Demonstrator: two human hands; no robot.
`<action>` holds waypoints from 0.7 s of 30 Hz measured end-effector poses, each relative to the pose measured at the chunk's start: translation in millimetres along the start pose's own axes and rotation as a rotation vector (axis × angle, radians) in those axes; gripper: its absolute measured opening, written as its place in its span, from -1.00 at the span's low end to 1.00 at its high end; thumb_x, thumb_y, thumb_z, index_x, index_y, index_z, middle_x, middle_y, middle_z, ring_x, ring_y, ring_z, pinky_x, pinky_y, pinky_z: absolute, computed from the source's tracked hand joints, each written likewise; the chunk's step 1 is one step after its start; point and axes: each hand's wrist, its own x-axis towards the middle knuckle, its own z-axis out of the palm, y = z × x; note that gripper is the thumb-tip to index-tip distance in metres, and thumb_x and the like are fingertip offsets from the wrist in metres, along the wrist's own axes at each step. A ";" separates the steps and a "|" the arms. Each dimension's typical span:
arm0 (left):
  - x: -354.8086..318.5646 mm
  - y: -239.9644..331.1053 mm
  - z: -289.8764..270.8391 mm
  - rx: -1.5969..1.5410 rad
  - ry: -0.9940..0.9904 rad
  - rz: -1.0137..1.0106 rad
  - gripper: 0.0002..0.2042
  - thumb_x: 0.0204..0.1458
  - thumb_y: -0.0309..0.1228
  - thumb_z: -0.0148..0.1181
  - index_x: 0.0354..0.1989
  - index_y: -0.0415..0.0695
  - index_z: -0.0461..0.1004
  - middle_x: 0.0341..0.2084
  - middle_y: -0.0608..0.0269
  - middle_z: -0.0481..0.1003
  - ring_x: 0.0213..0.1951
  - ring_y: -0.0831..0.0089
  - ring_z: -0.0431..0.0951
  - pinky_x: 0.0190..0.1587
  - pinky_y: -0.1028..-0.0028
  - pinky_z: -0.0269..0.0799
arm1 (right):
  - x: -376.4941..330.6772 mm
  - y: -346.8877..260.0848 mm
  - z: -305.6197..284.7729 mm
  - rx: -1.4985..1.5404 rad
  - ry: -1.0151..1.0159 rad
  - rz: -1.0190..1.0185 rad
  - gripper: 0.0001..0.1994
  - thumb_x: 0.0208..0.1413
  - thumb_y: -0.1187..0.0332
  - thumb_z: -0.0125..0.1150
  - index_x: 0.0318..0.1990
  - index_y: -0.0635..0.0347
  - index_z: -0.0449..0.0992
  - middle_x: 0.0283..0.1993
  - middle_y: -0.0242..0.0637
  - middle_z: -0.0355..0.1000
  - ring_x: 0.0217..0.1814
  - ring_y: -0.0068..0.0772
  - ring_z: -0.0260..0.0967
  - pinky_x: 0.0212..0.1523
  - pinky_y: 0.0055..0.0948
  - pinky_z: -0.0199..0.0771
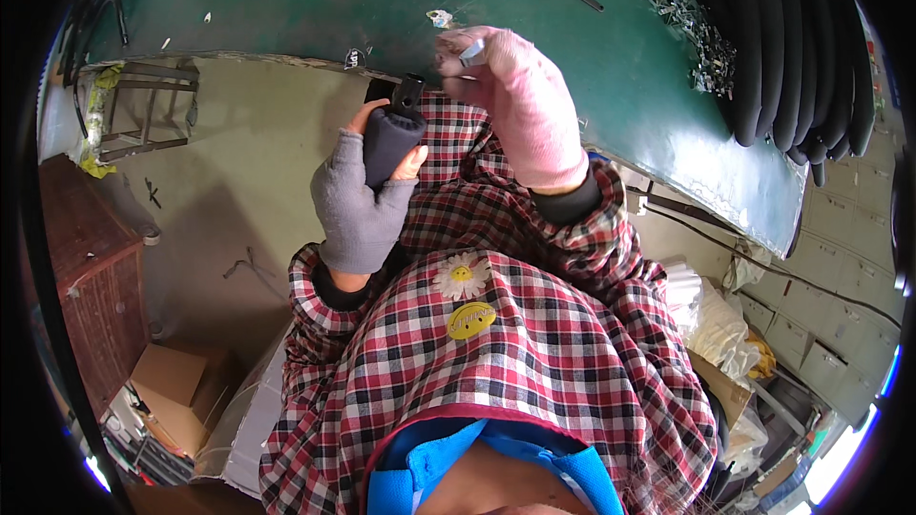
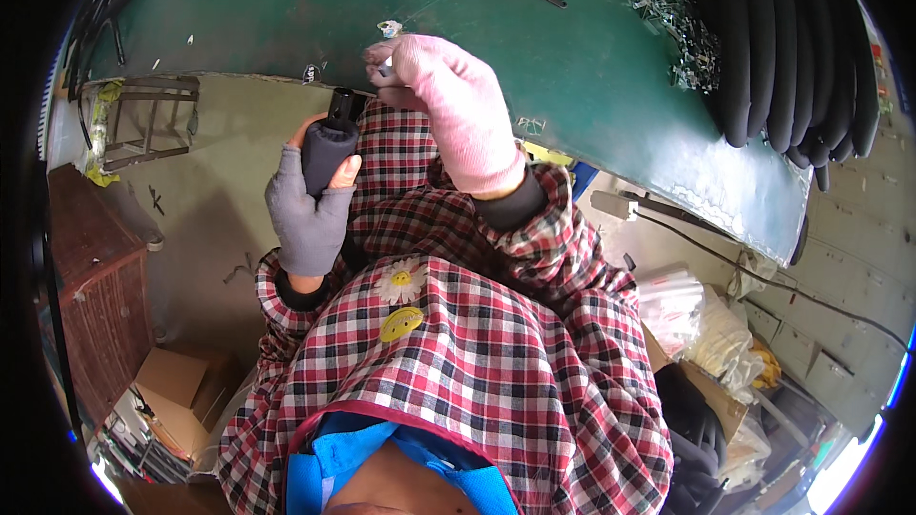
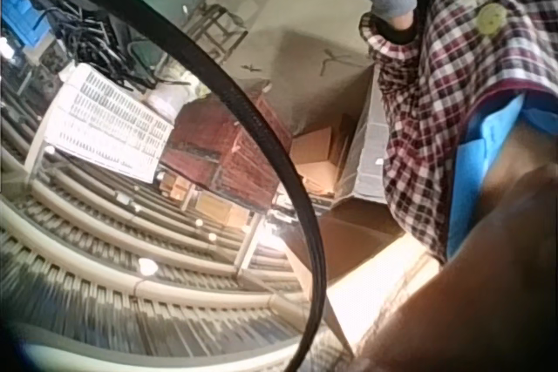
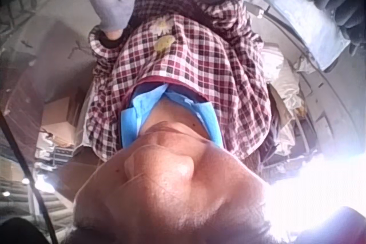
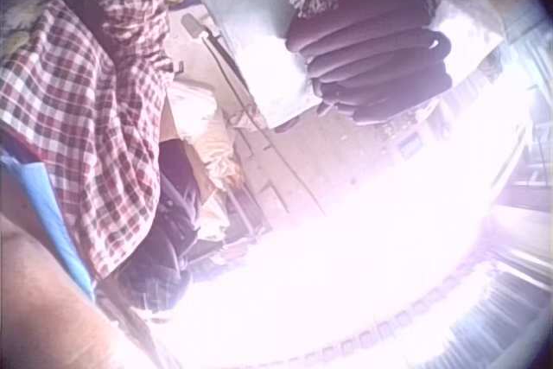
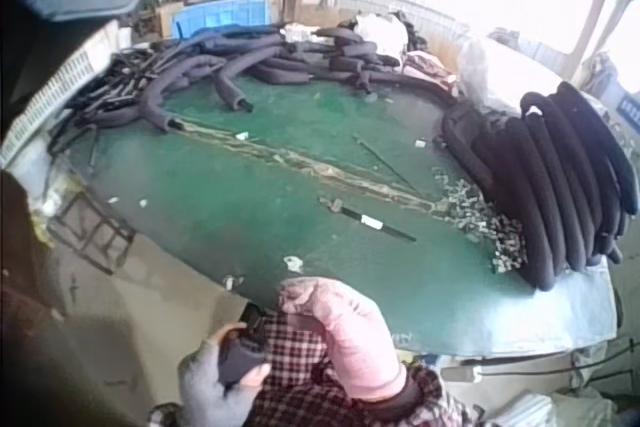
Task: The person repeatedly picks up black rubber tubes and small metal clips from a green workbench. They insert the clips into the ends of the tubes and place the finished items on the table. The process is repeated continuously with new tubes and clips.
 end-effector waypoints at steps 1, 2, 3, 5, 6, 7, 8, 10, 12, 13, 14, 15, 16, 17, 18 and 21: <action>-2.0 -0.9 2.9 -0.022 0.003 -0.002 -0.53 0.10 -0.27 0.41 0.14 -0.15 0.46 -0.36 0.03 0.59 -0.39 0.17 0.65 -0.30 0.34 0.55 | 1.5 0.8 0.9 0.012 -0.016 0.043 -0.60 0.33 0.10 0.19 0.04 0.30 0.55 0.02 -0.18 0.56 -0.04 -0.44 0.50 0.04 -0.40 0.56; -2.4 2.0 2.9 -0.002 -0.019 -0.013 -0.54 0.11 -0.30 0.40 0.15 -0.18 0.45 -0.33 0.05 0.59 -0.36 0.25 0.64 -0.26 0.36 0.54 | 3.3 1.1 4.2 0.024 -0.032 0.086 -0.60 0.32 0.10 0.20 0.04 0.30 0.56 0.04 -0.16 0.55 -0.05 -0.45 0.50 0.03 -0.40 0.56; -1.7 7.5 1.4 0.018 -0.041 -0.025 -0.54 0.12 -0.34 0.39 0.16 -0.21 0.44 -0.30 0.07 0.59 -0.33 0.32 0.62 -0.22 0.38 0.53 | 4.0 0.2 6.6 0.036 -0.048 0.129 -0.59 0.31 0.09 0.21 0.03 0.30 0.56 0.06 -0.14 0.55 -0.05 -0.45 0.49 0.02 -0.40 0.57; -4.1 9.8 1.5 0.041 -0.052 -0.017 -0.54 0.13 -0.37 0.38 0.16 -0.24 0.43 -0.27 0.08 0.59 -0.29 0.37 0.61 -0.17 0.40 0.53 | 4.4 -4.5 7.5 0.023 -0.097 0.224 -0.62 0.27 0.13 0.26 -0.03 0.31 0.60 -0.02 -0.20 0.54 -0.16 -0.52 0.49 -0.04 -0.46 0.58; -5.3 8.7 3.3 0.043 -0.044 0.007 -0.54 0.12 -0.37 0.39 0.17 -0.24 0.43 -0.27 0.06 0.59 -0.29 0.36 0.61 -0.17 0.39 0.53 | 5.4 -5.5 7.5 0.013 -0.109 0.261 -0.63 0.24 0.13 0.28 -0.04 0.31 0.63 -0.16 -0.30 0.54 -0.22 -0.54 0.49 -0.05 -0.48 0.59; -6.0 7.5 4.0 0.046 -0.041 0.032 -0.53 0.12 -0.37 0.39 0.17 -0.24 0.43 -0.27 0.05 0.60 -0.29 0.34 0.62 -0.16 0.38 0.53 | 5.9 -5.3 6.2 0.006 -0.118 0.297 -0.63 0.22 0.13 0.31 -0.06 0.31 0.65 -0.29 -0.39 0.53 -0.27 -0.57 0.49 -0.06 -0.51 0.59; -6.2 6.3 4.0 0.068 -0.033 0.045 -0.50 0.10 -0.36 0.42 0.18 -0.25 0.42 -0.28 0.03 0.60 -0.29 0.32 0.63 -0.17 0.38 0.54 | 7.8 -2.4 1.1 0.017 -0.146 0.310 -0.59 0.20 0.09 0.34 -0.04 0.31 0.64 -0.26 -0.38 0.56 -0.27 -0.57 0.51 -0.07 -0.49 0.61; -6.7 4.5 3.7 0.113 -0.021 0.081 -0.50 0.09 -0.37 0.42 0.17 -0.25 0.43 -0.30 0.01 0.59 -0.32 0.28 0.64 -0.19 0.38 0.54 | 10.4 -7.2 3.6 0.030 -0.156 0.348 -0.58 0.20 0.08 0.36 -0.04 0.31 0.64 -0.22 -0.36 0.58 -0.26 -0.56 0.52 -0.09 -0.51 0.61; -7.5 3.1 3.3 0.154 -0.006 0.115 -0.51 0.08 -0.38 0.43 0.17 -0.25 0.44 -0.33 -0.01 0.59 -0.35 0.23 0.64 -0.22 0.37 0.54 | 12.9 -4.0 0.5 0.071 -0.169 0.370 -0.59 0.20 0.08 0.38 -0.05 0.31 0.64 -0.15 -0.32 0.61 -0.24 -0.55 0.54 -0.12 -0.53 0.61; -7.8 1.8 2.9 0.173 0.004 0.130 -0.51 0.07 -0.39 0.43 0.17 -0.25 0.44 -0.34 -0.02 0.59 -0.36 0.21 0.65 -0.24 0.37 0.54 | 13.6 -2.3 -0.4 0.070 -0.174 0.371 -0.59 0.20 0.09 0.38 -0.05 0.30 0.64 -0.16 -0.32 0.61 -0.24 -0.56 0.53 -0.12 -0.53 0.61; -8.5 0.3 2.9 0.192 0.013 0.146 -0.51 0.07 -0.39 0.43 0.17 -0.25 0.45 -0.35 -0.03 0.59 -0.38 0.18 0.65 -0.25 0.37 0.54 | 13.8 -1.0 -0.8 0.070 -0.179 0.373 -0.60 0.20 0.10 0.37 -0.06 0.29 0.65 -0.16 -0.33 0.60 -0.25 -0.57 0.53 -0.12 -0.54 0.61; -9.6 -1.6 3.2 0.206 0.014 0.153 -0.51 0.07 -0.39 0.44 0.16 -0.25 0.45 -0.36 -0.03 0.59 -0.38 0.17 0.65 -0.26 0.37 0.54 | 12.8 0.6 -0.9 0.069 -0.184 0.374 -0.61 0.21 0.10 0.37 -0.06 0.29 0.65 -0.17 -0.33 0.60 -0.25 -0.58 0.53 -0.13 -0.55 0.61; -9.5 -2.7 3.7 0.220 0.014 0.160 -0.51 0.06 -0.39 0.44 0.16 -0.25 0.46 -0.37 -0.03 0.59 -0.39 0.16 0.65 -0.27 0.36 0.54 | 11.0 4.3 -1.6 0.054 -0.167 0.364 -0.61 0.20 0.09 0.38 -0.06 0.27 0.65 -0.20 -0.36 0.59 -0.26 -0.61 0.52 -0.14 -0.56 0.61; -9.3 -3.6 4.3 0.234 0.015 0.168 -0.51 0.06 -0.39 0.45 0.15 -0.25 0.46 -0.38 -0.03 0.59 -0.40 0.15 0.65 -0.28 0.36 0.54 | 10.8 4.5 -1.5 0.044 -0.156 0.369 -0.61 0.20 0.08 0.38 -0.06 0.27 0.66 -0.22 -0.37 0.58 -0.26 -0.61 0.51 -0.15 -0.58 0.60; -8.5 -3.4 4.7 0.232 0.017 0.164 -0.51 0.05 -0.38 0.45 0.15 -0.25 0.47 -0.38 -0.03 0.59 -0.40 0.15 0.65 -0.28 0.35 0.54 | 11.2 4.2 -1.3 0.034 -0.146 0.374 -0.61 0.20 0.08 0.38 -0.07 0.27 0.66 -0.23 -0.39 0.58 -0.27 -0.62 0.51 -0.16 -0.59 0.59; -9.2 -2.7 6.4 0.238 0.016 0.158 -0.50 0.04 -0.36 0.47 0.14 -0.24 0.48 -0.39 -0.03 0.60 -0.40 0.14 0.66 -0.29 0.34 0.54 | 7.9 5.8 -4.0 -0.015 -0.182 0.353 -0.48 0.26 0.06 0.28 0.06 0.44 0.56 0.04 -0.09 0.58 -0.17 -0.55 0.53 -0.12 -0.60 0.58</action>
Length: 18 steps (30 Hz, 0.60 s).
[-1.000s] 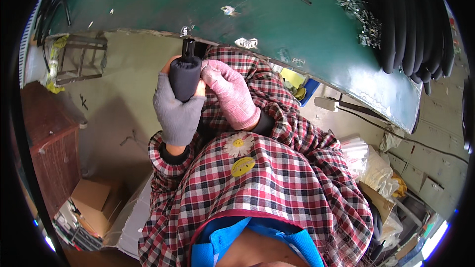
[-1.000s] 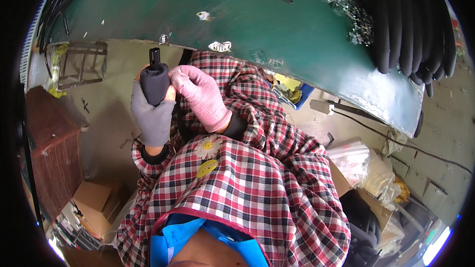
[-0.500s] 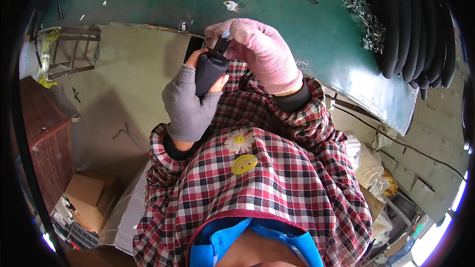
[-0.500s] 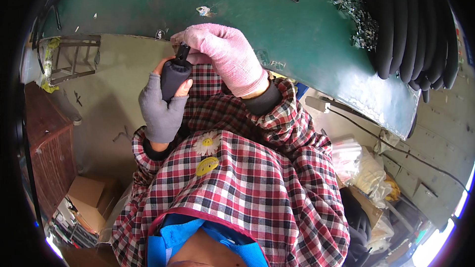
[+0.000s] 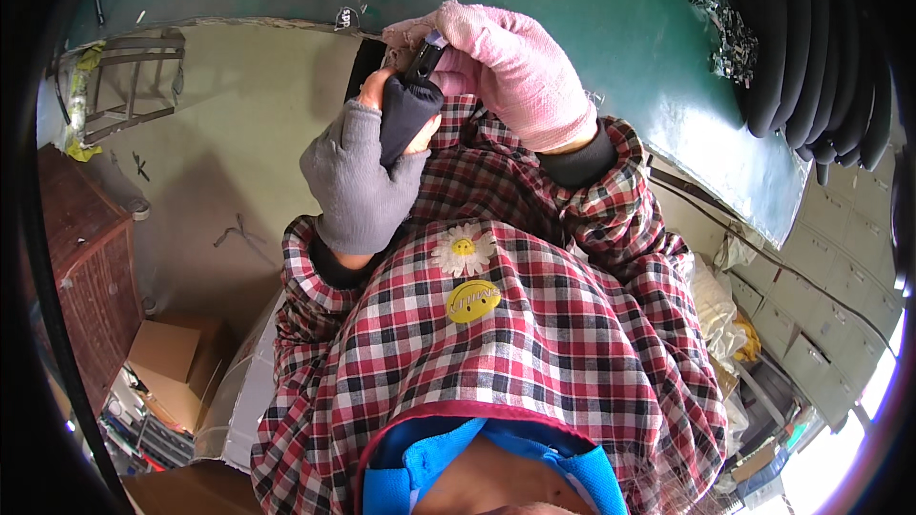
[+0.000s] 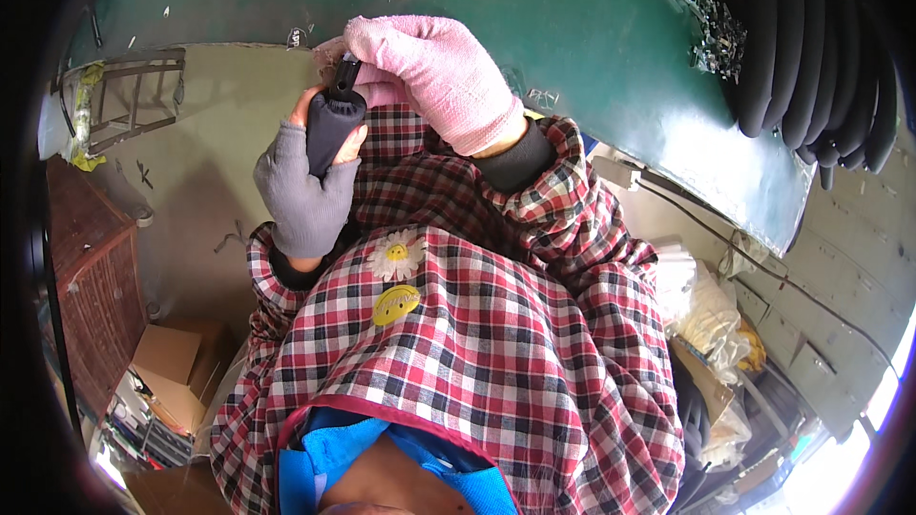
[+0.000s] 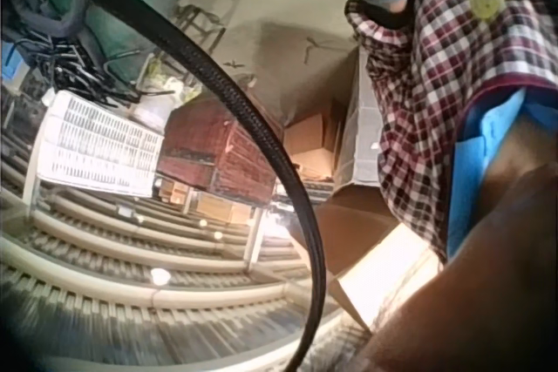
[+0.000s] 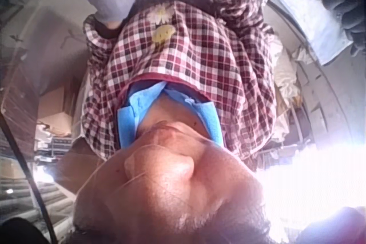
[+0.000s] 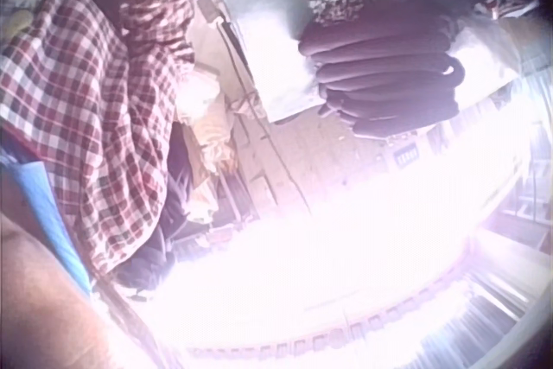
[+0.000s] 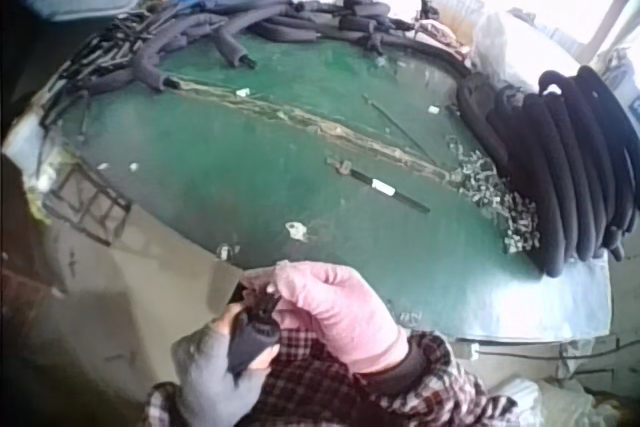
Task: The person repeatedly picks up black rubber tubes and small metal clips from a green workbench. They insert the clips into the ends of the tubes and place the finished items on the table. The process is repeated continuously with new tubes and clips.
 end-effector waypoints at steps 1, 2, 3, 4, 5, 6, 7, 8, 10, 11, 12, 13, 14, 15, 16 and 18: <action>-1.0 -1.5 1.6 0.005 0.004 0.008 -0.50 0.03 -0.36 0.47 0.14 -0.23 0.48 -0.39 -0.03 0.60 -0.40 0.13 0.66 -0.30 0.33 0.54 | -0.1 3.9 -1.3 0.009 0.010 0.000 -0.50 0.26 0.06 0.28 0.05 0.44 0.57 0.05 -0.09 0.58 -0.15 -0.51 0.55 -0.10 -0.57 0.59; -1.8 -2.5 2.7 0.010 0.008 0.015 -0.50 0.03 -0.35 0.48 0.14 -0.23 0.48 -0.39 -0.03 0.60 -0.40 0.12 0.66 -0.30 0.33 0.54 | -0.4 6.8 -1.8 0.018 0.020 -0.001 -0.51 0.27 0.07 0.28 0.03 0.44 0.57 0.05 -0.08 0.57 -0.12 -0.47 0.56 -0.07 -0.55 0.60; -2.1 -2.9 2.9 0.023 0.003 0.020 -0.49 0.02 -0.34 0.48 0.14 -0.23 0.48 -0.39 -0.03 0.60 -0.40 0.12 0.66 -0.30 0.32 0.54 | -0.5 7.8 -0.6 0.019 0.018 -0.007 -0.51 0.27 0.07 0.28 0.03 0.43 0.57 0.07 -0.07 0.57 -0.08 -0.44 0.56 -0.04 -0.52 0.60; -1.7 -2.6 3.2 0.036 -0.005 0.023 -0.49 0.02 -0.34 0.48 0.14 -0.23 0.48 -0.38 -0.03 0.60 -0.39 0.11 0.66 -0.29 0.32 0.54 | -0.4 7.9 1.0 0.022 0.018 -0.012 -0.52 0.27 0.08 0.27 0.03 0.42 0.57 0.08 -0.07 0.56 -0.04 -0.40 0.56 0.00 -0.49 0.60; -1.7 -2.4 3.6 0.049 -0.012 0.026 -0.48 0.02 -0.33 0.49 0.14 -0.22 0.48 -0.38 -0.03 0.61 -0.39 0.10 0.66 -0.29 0.31 0.55 | -0.4 8.9 2.5 0.025 0.017 -0.016 -0.53 0.27 0.08 0.27 0.03 0.41 0.57 0.10 -0.07 0.55 0.00 -0.37 0.56 0.04 -0.46 0.59; -1.8 -2.5 4.4 0.038 -0.007 0.024 -0.48 0.02 -0.32 0.49 0.14 -0.22 0.48 -0.37 -0.04 0.61 -0.39 0.10 0.66 -0.29 0.31 0.54 | -0.8 11.5 4.3 0.051 0.046 -0.026 -0.56 0.26 0.08 0.29 0.01 0.35 0.60 0.02 -0.17 0.58 -0.07 -0.46 0.54 -0.01 -0.49 0.58; -0.1 -2.8 5.6 0.025 0.002 0.028 -0.48 0.02 -0.31 0.48 0.14 -0.22 0.48 -0.37 -0.04 0.61 -0.38 0.09 0.66 -0.29 0.30 0.54 | -0.7 12.7 6.7 0.074 0.073 -0.043 -0.59 0.24 0.08 0.32 -0.01 0.30 0.63 -0.06 -0.27 0.60 -0.14 -0.55 0.51 -0.05 -0.52 0.57; 1.3 -2.8 6.5 0.013 0.011 0.032 -0.48 0.02 -0.31 0.48 0.14 -0.22 0.48 -0.37 -0.04 0.61 -0.38 0.09 0.66 -0.29 0.30 0.54 | -0.4 13.6 8.8 0.096 0.101 -0.060 -0.61 0.22 0.08 0.34 -0.03 0.24 0.66 -0.14 -0.37 0.63 -0.21 -0.64 0.49 -0.10 -0.55 0.56; 2.3 -1.8 5.5 0.011 0.034 0.044 -0.49 0.03 -0.29 0.47 0.14 -0.21 0.49 -0.35 -0.05 0.61 -0.36 0.08 0.66 -0.28 0.29 0.55 | -1.4 11.1 8.7 0.111 0.049 -0.060 -0.58 0.25 0.04 0.30 0.01 0.24 0.63 -0.08 -0.37 0.61 -0.16 -0.62 0.49 -0.07 -0.55 0.55; 3.7 -1.9 4.8 0.009 0.048 0.050 -0.49 0.03 -0.29 0.47 0.14 -0.20 0.49 -0.34 -0.05 0.61 -0.35 0.07 0.66 -0.27 0.28 0.55 | -4.1 8.4 5.7 0.101 0.018 -0.067 -0.57 0.26 0.03 0.29 0.02 0.23 0.62 -0.05 -0.36 0.61 -0.14 -0.61 0.49 -0.05 -0.54 0.55; 7.3 -2.8 2.7 0.023 0.008 0.035 -0.49 0.03 -0.28 0.46 0.15 -0.19 0.49 -0.33 -0.05 0.61 -0.34 0.06 0.67 -0.27 0.28 0.55 | -6.2 5.5 4.0 0.090 -0.012 -0.073 -0.56 0.27 0.02 0.27 0.03 0.23 0.61 -0.03 -0.36 0.60 -0.12 -0.60 0.49 -0.04 -0.54 0.55; 12.2 -4.6 0.5 0.041 -0.031 0.026 -0.48 0.04 -0.28 0.46 0.15 -0.18 0.48 -0.32 -0.04 0.62 -0.33 0.06 0.67 -0.26 0.27 0.55 | -6.9 1.9 3.2 0.082 0.088 -0.191 -0.56 0.30 0.00 0.22 0.05 0.22 0.60 0.03 -0.35 0.58 -0.10 -0.58 0.49 -0.01 -0.50 0.57; 17.1 -6.0 -2.4 0.056 -0.063 0.008 -0.48 0.04 -0.27 0.46 0.16 -0.17 0.48 -0.31 -0.04 0.62 -0.33 0.05 0.67 -0.25 0.26 0.55 | -10.6 -12.2 -0.8 -0.019 0.138 -0.323 -0.57 0.31 0.03 0.22 0.05 0.26 0.59 0.07 -0.35 0.56 -0.06 -0.57 0.49 0.02 -0.45 0.57; 20.7 -6.9 -4.8 0.099 -0.124 -0.039 -0.46 0.03 -0.27 0.46 0.18 -0.15 0.47 -0.30 -0.04 0.62 -0.31 0.04 0.67 -0.24 0.24 0.55 | -11.4 -26.1 -11.9 -0.314 0.220 -0.458 -0.65 0.28 0.11 0.26 -0.01 0.23 0.60 0.03 -0.35 0.57 -0.07 -0.49 0.51 -0.01 -0.43 0.58; 21.8 -11.4 -3.9 0.045 -0.126 -0.088 -0.45 0.04 -0.29 0.45 0.23 -0.08 0.46 -0.29 -0.05 0.63 -0.31 0.05 0.67 -0.22 0.25 0.55 | -7.7 -41.3 -25.6 -0.613 0.303 -0.597 -0.73 0.25 0.19 0.29 -0.08 0.20 0.60 -0.02 -0.35 0.58 -0.09 -0.41 0.53 -0.05 -0.41 0.58; 29.3 -16.4 -3.1 -0.022 -0.146 -0.116 -0.46 0.05 -0.36 0.42 0.25 0.01 0.46 -0.28 -0.02 0.63 -0.29 0.11 0.67 -0.19 0.28 0.55 | 15.4 -70.6 -44.1 -1.330 0.587 -0.851 -0.79 0.11 0.33 0.28 -0.14 0.20 0.62 -0.15 -0.09 0.56 -0.14 -0.03 0.54 -0.18 -0.29 0.53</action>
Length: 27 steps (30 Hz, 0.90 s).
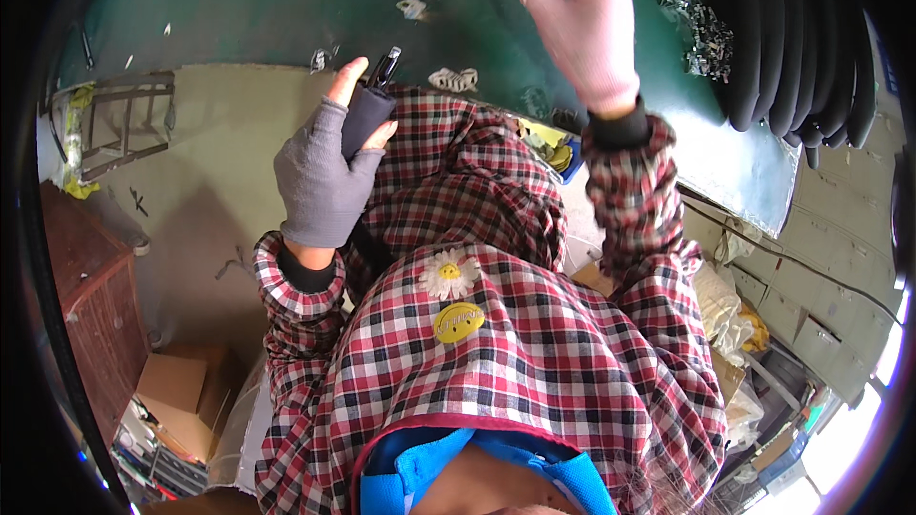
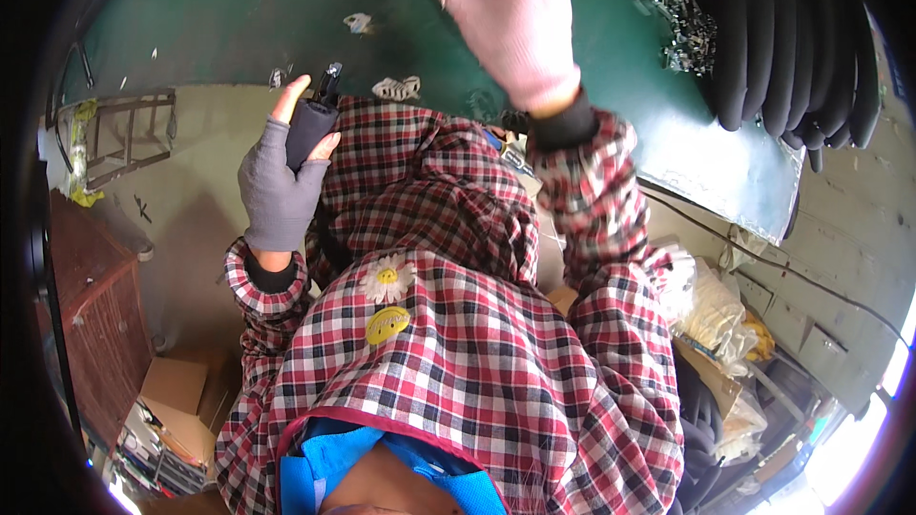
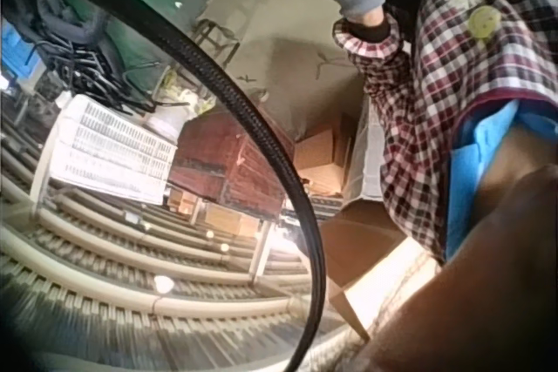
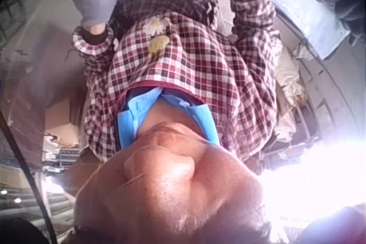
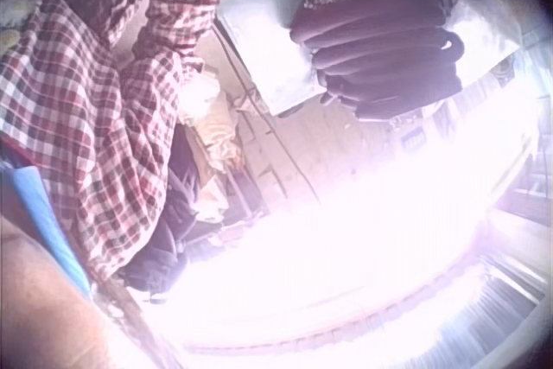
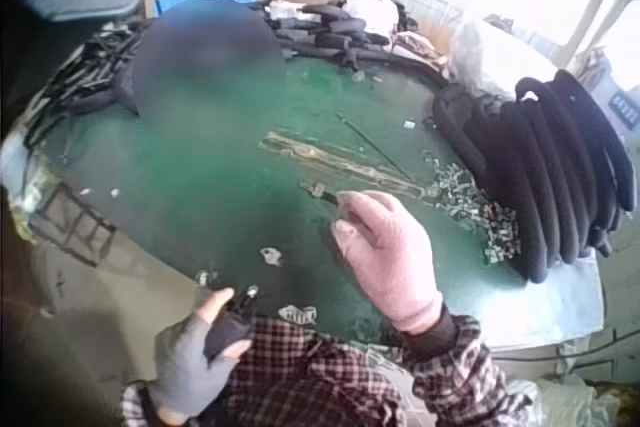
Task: The person repeatedly picks up black rubber tubes and small metal clips from a green workbench. They insert the clips into the ends of the tubes and place the finished items on the table. The process is repeated continuously with new tubes and clips.
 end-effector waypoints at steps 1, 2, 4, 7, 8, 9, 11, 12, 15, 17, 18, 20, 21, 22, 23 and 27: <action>2.3 -4.1 0.2 0.011 -0.038 0.008 -0.46 0.05 -0.38 0.42 0.26 0.03 0.46 -0.28 0.00 0.63 -0.29 0.13 0.67 -0.18 0.29 0.55 | 7.1 14.1 2.7 -0.168 -0.027 -0.071 -0.75 0.06 0.31 0.31 -0.13 0.22 0.58 -0.08 -0.05 0.50 -0.07 0.05 0.48 -0.13 -0.18 0.51; 4.5 -8.9 -0.3 0.024 -0.078 0.016 -0.46 0.05 -0.40 0.41 0.27 0.05 0.46 -0.27 0.01 0.63 -0.29 0.16 0.67 -0.17 0.31 0.55 | 16.4 19.5 -0.5 -0.278 -0.149 -0.074 -0.79 0.01 0.30 0.32 -0.22 0.18 0.58 -0.19 -0.09 0.48 -0.12 0.05 0.46 -0.12 -0.10 0.49; 6.9 -11.2 -2.1 0.009 -0.131 0.009 -0.45 0.05 -0.44 0.40 0.27 0.06 0.46 -0.27 0.04 0.63 -0.29 0.19 0.67 -0.16 0.33 0.55 | 19.8 30.4 9.5 -0.433 -0.162 -0.098 -0.83 -0.02 0.30 0.33 -0.30 0.14 0.59 -0.26 -0.11 0.45 -0.19 0.04 0.45 -0.15 -0.08 0.49; 3.9 -8.1 -9.2 -0.050 -0.176 -0.047 -0.45 0.05 -0.43 0.40 0.27 0.05 0.46 -0.27 0.06 0.63 -0.28 0.20 0.67 -0.16 0.35 0.55 | 23.0 27.9 8.7 -0.485 -0.194 -0.039 -0.92 -0.03 0.35 0.26 -0.38 0.10 0.61 -0.33 -0.12 0.46 -0.20 0.03 0.47 -0.16 -0.09 0.50; 3.2 -7.1 -11.3 -0.041 -0.187 -0.043 -0.46 0.05 -0.42 0.40 0.27 0.05 0.46 -0.26 0.06 0.63 -0.28 0.20 0.66 -0.16 0.34 0.54 | 23.5 28.0 7.9 -0.488 -0.212 -0.047 -0.92 -0.03 0.36 0.24 -0.40 0.10 0.61 -0.35 -0.11 0.46 -0.21 0.03 0.47 -0.16 -0.09 0.51; 4.1 -6.8 -11.8 -0.032 -0.198 -0.038 -0.46 0.06 -0.41 0.40 0.27 0.05 0.46 -0.26 0.06 0.63 -0.27 0.19 0.66 -0.15 0.34 0.54 | 26.1 28.9 6.5 -0.503 -0.284 -0.050 -0.93 -0.04 0.40 0.20 -0.43 0.11 0.60 -0.38 -0.10 0.46 -0.23 0.04 0.48 -0.18 -0.07 0.51; 9.3 -8.4 -13.9 -0.021 -0.238 -0.046 -0.46 0.06 -0.39 0.39 0.27 0.07 0.46 -0.23 0.05 0.63 -0.25 0.18 0.66 -0.14 0.33 0.54 | 34.7 29.6 0.1 -0.464 -0.454 -0.036 -0.93 -0.06 0.41 0.19 -0.48 0.13 0.59 -0.39 -0.08 0.47 -0.26 0.08 0.48 -0.20 -0.08 0.52; 9.2 -9.0 -14.1 -0.016 -0.228 -0.035 -0.47 0.07 -0.38 0.39 0.27 0.08 0.46 -0.22 0.05 0.63 -0.24 0.17 0.66 -0.14 0.32 0.54 | 36.6 27.4 -3.5 -0.432 -0.578 -0.027 -0.92 -0.08 0.41 0.18 -0.49 0.13 0.59 -0.40 -0.08 0.48 -0.26 0.10 0.48 -0.20 -0.10 0.52; 8.7 -10.3 -10.3 -0.006 -0.198 -0.006 -0.48 0.08 -0.34 0.38 0.27 0.10 0.46 -0.21 0.05 0.63 -0.23 0.15 0.67 -0.15 0.30 0.54 | 30.2 21.9 -13.2 -0.363 -0.614 -0.218 -0.85 0.08 0.28 0.23 -0.43 0.08 0.66 -0.43 -0.12 0.52 -0.30 0.03 0.51 -0.25 -0.17 0.53; 12.4 -8.9 -9.7 0.015 -0.199 0.006 -0.49 0.09 -0.32 0.38 0.26 0.11 0.46 -0.22 0.05 0.64 -0.23 0.13 0.68 -0.16 0.29 0.54 | 6.9 38.4 -4.0 -0.417 -0.551 -0.264 -0.90 0.07 0.46 0.28 -0.24 0.17 0.54 -0.16 -0.24 0.53 -0.11 -0.15 0.51 -0.09 -0.30 0.55; 13.6 -9.1 -9.3 0.009 -0.201 0.005 -0.49 0.09 -0.32 0.37 0.26 0.11 0.46 -0.23 0.05 0.64 -0.23 0.12 0.67 -0.16 0.28 0.54 | -0.2 38.0 -1.7 -0.486 -0.494 -0.304 -0.89 0.12 0.40 0.32 -0.21 0.14 0.57 -0.16 -0.28 0.55 -0.13 -0.17 0.54 -0.12 -0.37 0.58; 13.7 -10.2 -9.4 0.008 -0.201 -0.001 -0.49 0.09 -0.30 0.37 0.26 0.12 0.46 -0.24 0.05 0.64 -0.23 0.10 0.67 -0.16 0.28 0.55 | -7.4 30.9 -3.1 -0.275 -0.407 -0.271 -0.92 0.06 0.47 0.27 -0.29 0.10 0.53 -0.23 -0.18 0.47 -0.19 -0.03 0.50 -0.16 -0.27 0.55; 13.4 -10.0 -9.7 0.007 -0.196 0.002 -0.49 0.09 -0.30 0.37 0.26 0.12 0.46 -0.24 0.04 0.64 -0.23 0.10 0.67 -0.16 0.28 0.55 | -9.0 28.2 -5.0 -0.147 -0.395 -0.203 -0.92 0.08 0.46 0.27 -0.27 0.10 0.53 -0.22 -0.18 0.48 -0.19 -0.03 0.51 -0.17 -0.27 0.55; 13.3 -8.9 -10.3 0.011 -0.196 0.006 -0.49 0.09 -0.30 0.37 0.26 0.12 0.46 -0.24 0.04 0.64 -0.23 0.10 0.67 -0.16 0.28 0.55 | -11.8 25.7 -6.4 -0.017 -0.382 -0.128 -0.92 0.10 0.45 0.27 -0.25 0.11 0.54 -0.22 -0.19 0.48 -0.19 -0.04 0.51 -0.17 -0.26 0.55; 13.1 -8.1 -10.8 0.014 -0.197 0.009 -0.49 0.09 -0.30 0.37 0.26 0.12 0.46 -0.24 0.04 0.64 -0.23 0.09 0.67 -0.16 0.28 0.55 | -11.6 21.2 -7.8 0.107 -0.425 -0.026 -0.87 0.15 0.36 0.27 -0.16 0.09 0.59 -0.21 -0.20 0.51 -0.18 -0.03 0.51 -0.18 -0.26 0.54; 9.8 -7.7 -13.0 0.032 -0.187 0.020 -0.46 0.06 -0.25 0.40 0.27 0.19 0.46 -0.17 0.12 0.65 -0.22 0.13 0.67 -0.19 0.27 0.58 | 4.2 13.4 -12.2 0.234 -0.858 0.046 -0.76 0.25 0.15 0.27 -0.15 0.09 0.69 -0.37 -0.23 0.58 -0.32 -0.18 0.54 -0.25 -0.35 0.54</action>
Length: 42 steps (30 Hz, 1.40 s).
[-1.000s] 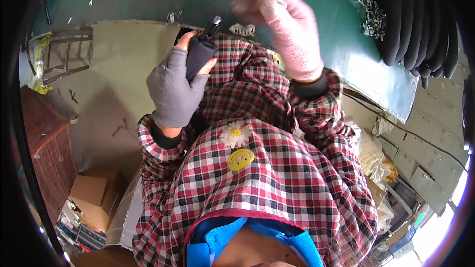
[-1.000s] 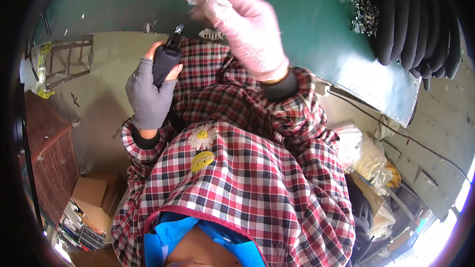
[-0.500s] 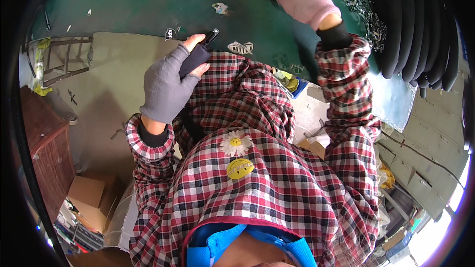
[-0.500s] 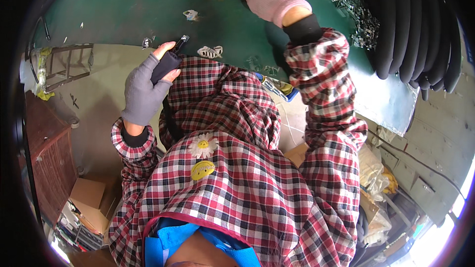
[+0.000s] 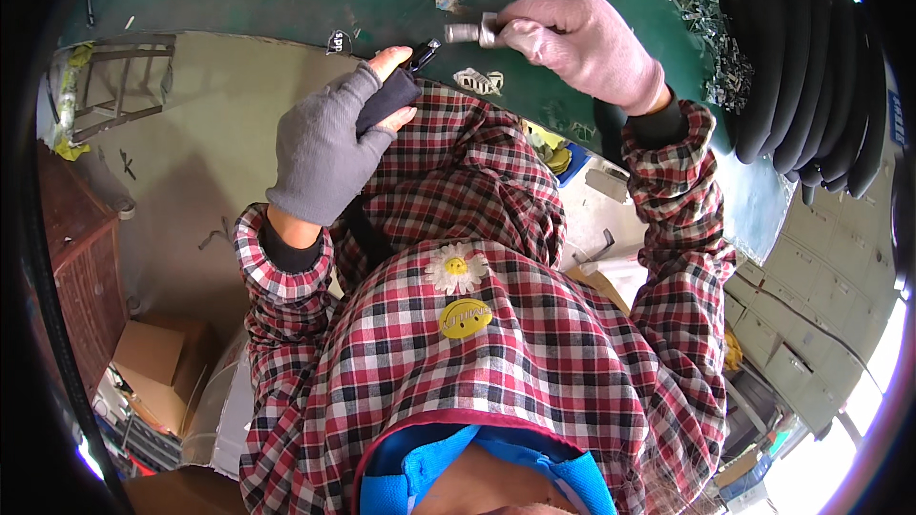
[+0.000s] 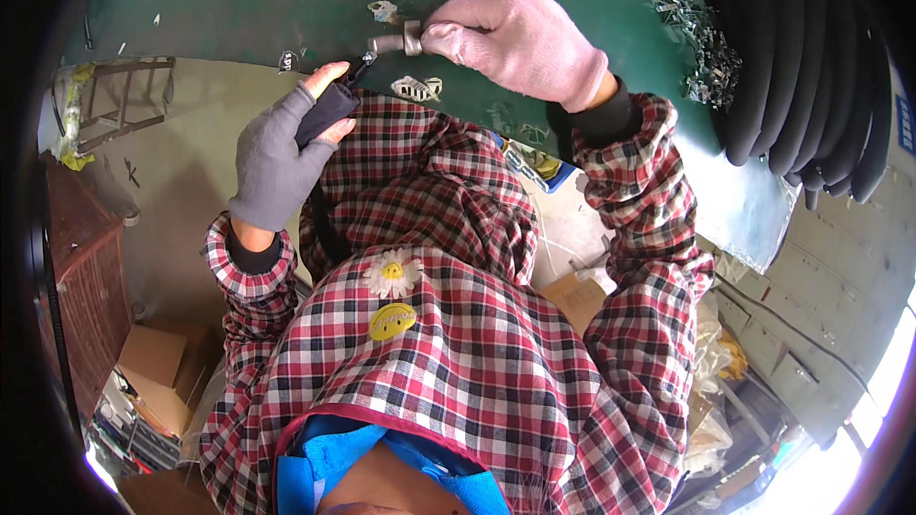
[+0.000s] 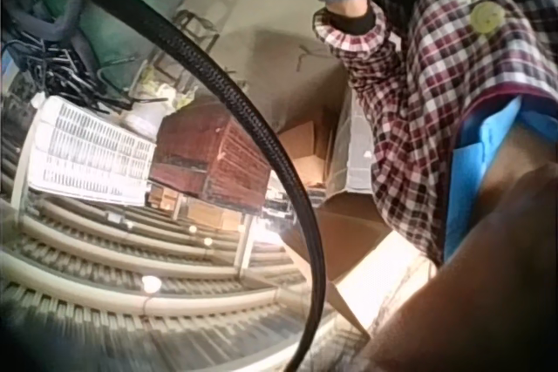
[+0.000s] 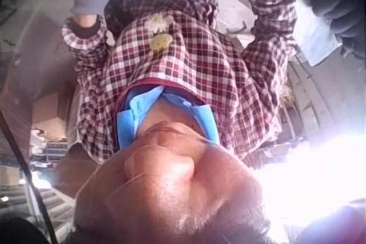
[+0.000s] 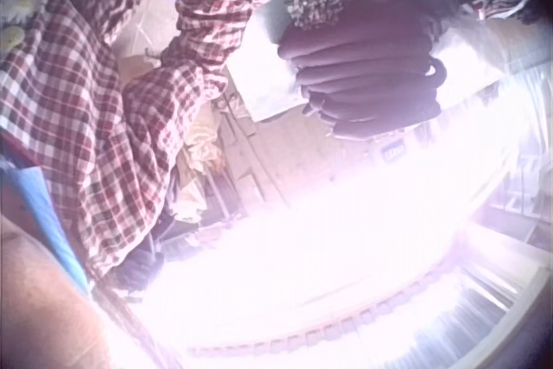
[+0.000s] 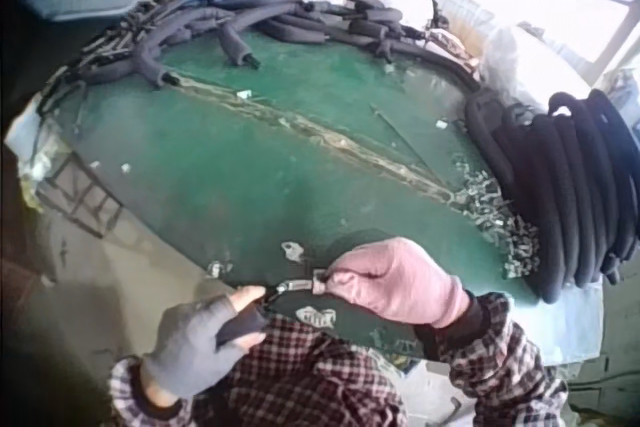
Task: The person repeatedly picks up black rubber tubes and small metal clips from a green workbench. They insert the clips into the ends of the tubes and place the finished items on the table. The process is repeated continuously with new tubes and clips.
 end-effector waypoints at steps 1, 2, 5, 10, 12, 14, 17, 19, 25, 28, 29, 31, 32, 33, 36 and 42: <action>-0.7 0.7 -0.4 0.008 0.005 0.011 -0.46 0.06 -0.25 0.40 0.27 0.19 0.46 -0.17 0.12 0.64 -0.22 0.12 0.67 -0.19 0.27 0.58 | 3.0 -0.2 -1.6 -0.021 -0.026 0.006 -0.75 0.25 0.13 0.28 -0.17 0.09 0.71 -0.38 -0.24 0.58 -0.34 -0.22 0.55 -0.25 -0.37 0.54; -1.3 1.3 -0.6 0.017 0.010 0.022 -0.46 0.05 -0.25 0.41 0.27 0.18 0.46 -0.16 0.11 0.64 -0.22 0.12 0.67 -0.19 0.26 0.58 | 6.8 1.4 -2.3 -0.042 -0.053 0.011 -0.73 0.24 0.10 0.28 -0.19 0.08 0.72 -0.40 -0.25 0.58 -0.35 -0.25 0.55 -0.26 -0.38 0.54; -4.3 3.1 -1.0 -0.002 0.015 0.041 -0.44 0.04 -0.26 0.41 0.27 0.18 0.46 -0.20 0.11 0.64 -0.24 0.11 0.66 -0.22 0.26 0.58 | 15.3 -5.1 -4.4 -0.109 -0.091 0.032 -0.72 0.22 0.06 0.30 -0.23 0.04 0.75 -0.40 -0.29 0.61 -0.34 -0.34 0.58 -0.25 -0.41 0.56; -10.4 8.0 -3.0 0.028 -0.014 0.034 -0.43 0.02 -0.26 0.42 0.27 0.19 0.46 -0.26 0.12 0.62 -0.30 0.12 0.65 -0.30 0.26 0.56 | 29.0 -31.6 -23.0 -0.141 -0.295 0.097 -0.74 0.24 0.10 0.25 -0.26 0.06 0.71 -0.41 -0.20 0.58 -0.34 -0.17 0.54 -0.27 -0.32 0.53; -12.7 6.7 -1.4 0.037 -0.016 0.039 -0.42 0.01 -0.26 0.42 0.28 0.19 0.46 -0.27 0.13 0.61 -0.32 0.12 0.65 -0.32 0.26 0.55 | 30.9 -29.2 -25.5 -0.187 -0.351 0.044 -0.64 0.28 -0.07 0.17 -0.23 -0.05 0.74 -0.45 -0.29 0.59 -0.37 -0.23 0.55 -0.31 -0.32 0.50; -12.8 4.6 -0.6 0.034 -0.021 0.060 -0.43 0.02 -0.26 0.41 0.28 0.19 0.46 -0.27 0.14 0.61 -0.33 0.12 0.64 -0.33 0.26 0.55 | 32.7 -25.3 -26.0 -0.090 -0.398 0.067 -0.65 0.29 -0.04 0.17 -0.23 -0.03 0.73 -0.44 -0.30 0.59 -0.37 -0.26 0.56 -0.30 -0.34 0.51; -17.1 8.3 1.6 -0.004 -0.023 0.055 -0.37 -0.07 -0.47 0.46 0.26 0.16 0.47 -0.28 0.09 0.61 -0.29 0.10 0.64 -0.23 0.29 0.55 | 33.0 -23.0 -23.6 -0.010 -0.462 0.132 -0.66 0.31 -0.02 0.17 -0.22 -0.01 0.73 -0.43 -0.31 0.60 -0.38 -0.30 0.57 -0.30 -0.37 0.52; -19.6 7.9 5.3 0.007 -0.014 0.072 -0.37 -0.07 -0.46 0.46 0.26 0.16 0.46 -0.29 0.10 0.60 -0.30 0.10 0.64 -0.25 0.29 0.55 | 31.8 -23.3 -23.9 0.010 -0.491 0.126 -0.67 0.31 0.00 0.18 -0.22 0.01 0.72 -0.43 -0.30 0.60 -0.38 -0.31 0.58 -0.30 -0.37 0.52; -20.1 9.2 7.2 0.076 -0.049 0.084 -0.38 -0.05 -0.43 0.46 0.27 0.18 0.46 -0.31 0.13 0.60 -0.31 0.13 0.64 -0.27 0.29 0.55 | 30.7 -19.9 -22.4 -0.123 -0.481 0.004 -0.68 0.29 0.02 0.22 -0.25 0.06 0.70 -0.45 -0.25 0.58 -0.38 -0.26 0.57 -0.32 -0.35 0.52; -23.2 7.3 8.7 0.064 -0.046 0.089 -0.38 -0.04 -0.41 0.45 0.27 0.18 0.46 -0.30 0.13 0.60 -0.30 0.14 0.64 -0.26 0.29 0.55 | 28.5 -19.2 -18.9 -0.136 -0.468 0.030 -0.67 0.28 0.01 0.23 -0.27 0.07 0.70 -0.45 -0.25 0.58 -0.38 -0.23 0.56 -0.32 -0.33 0.52; -24.3 7.0 9.6 0.058 -0.046 0.089 -0.39 -0.04 -0.41 0.45 0.27 0.18 0.46 -0.30 0.14 0.60 -0.29 0.14 0.64 -0.26 0.29 0.55 | 27.5 -20.6 -18.5 -0.143 -0.461 0.033 -0.67 0.28 0.01 0.23 -0.28 0.07 0.70 -0.45 -0.25 0.58 -0.38 -0.23 0.56 -0.33 -0.33 0.51; -24.5 6.0 10.4 0.058 -0.042 0.097 -0.39 -0.03 -0.41 0.44 0.27 0.18 0.46 -0.29 0.14 0.60 -0.29 0.14 0.64 -0.26 0.29 0.55 | 26.2 -20.9 -16.9 -0.155 -0.450 0.035 -0.66 0.27 0.00 0.24 -0.29 0.07 0.69 -0.45 -0.24 0.57 -0.39 -0.21 0.55 -0.33 -0.32 0.51; -24.3 5.1 10.8 0.059 -0.041 0.102 -0.39 -0.03 -0.41 0.44 0.28 0.18 0.46 -0.29 0.14 0.61 -0.28 0.14 0.64 -0.25 0.30 0.55 | 26.1 -20.0 -15.8 -0.160 -0.447 0.034 -0.66 0.27 0.00 0.24 -0.31 0.07 0.69 -0.46 -0.23 0.57 -0.39 -0.19 0.55 -0.34 -0.31 0.50; -24.1 4.5 11.3 0.069 -0.038 0.109 -0.41 -0.01 -0.34 0.42 0.28 0.21 0.45 -0.30 0.14 0.60 -0.30 0.14 0.64 -0.28 0.29 0.55 | 26.0 -19.4 -14.7 -0.164 -0.444 0.033 -0.65 0.27 -0.01 0.24 -0.32 0.07 0.69 -0.46 -0.21 0.56 -0.40 -0.17 0.54 -0.34 -0.30 0.49; -22.6 3.9 10.5 0.086 -0.029 0.127 -0.44 0.04 -0.22 0.40 0.28 0.24 0.45 -0.31 0.15 0.60 -0.32 0.14 0.64 -0.34 0.27 0.56 | 26.5 -25.0 -14.9 -0.240 -0.429 0.021 -0.64 0.25 -0.02 0.25 -0.35 0.08 0.67 -0.47 -0.15 0.52 -0.40 -0.06 0.50 -0.35 -0.26 0.47; -21.5 7.8 6.6 0.008 -0.048 0.082 -0.40 -0.04 -0.47 0.45 0.26 0.13 0.48 -0.24 0.05 0.62 -0.23 0.11 0.66 -0.19 0.32 0.57 | 29.6 -25.1 -3.4 -0.345 -0.360 -0.116 -0.59 0.21 -0.06 0.21 -0.40 0.11 0.64 -0.46 -0.06 0.50 -0.35 0.09 0.47 -0.33 -0.14 0.46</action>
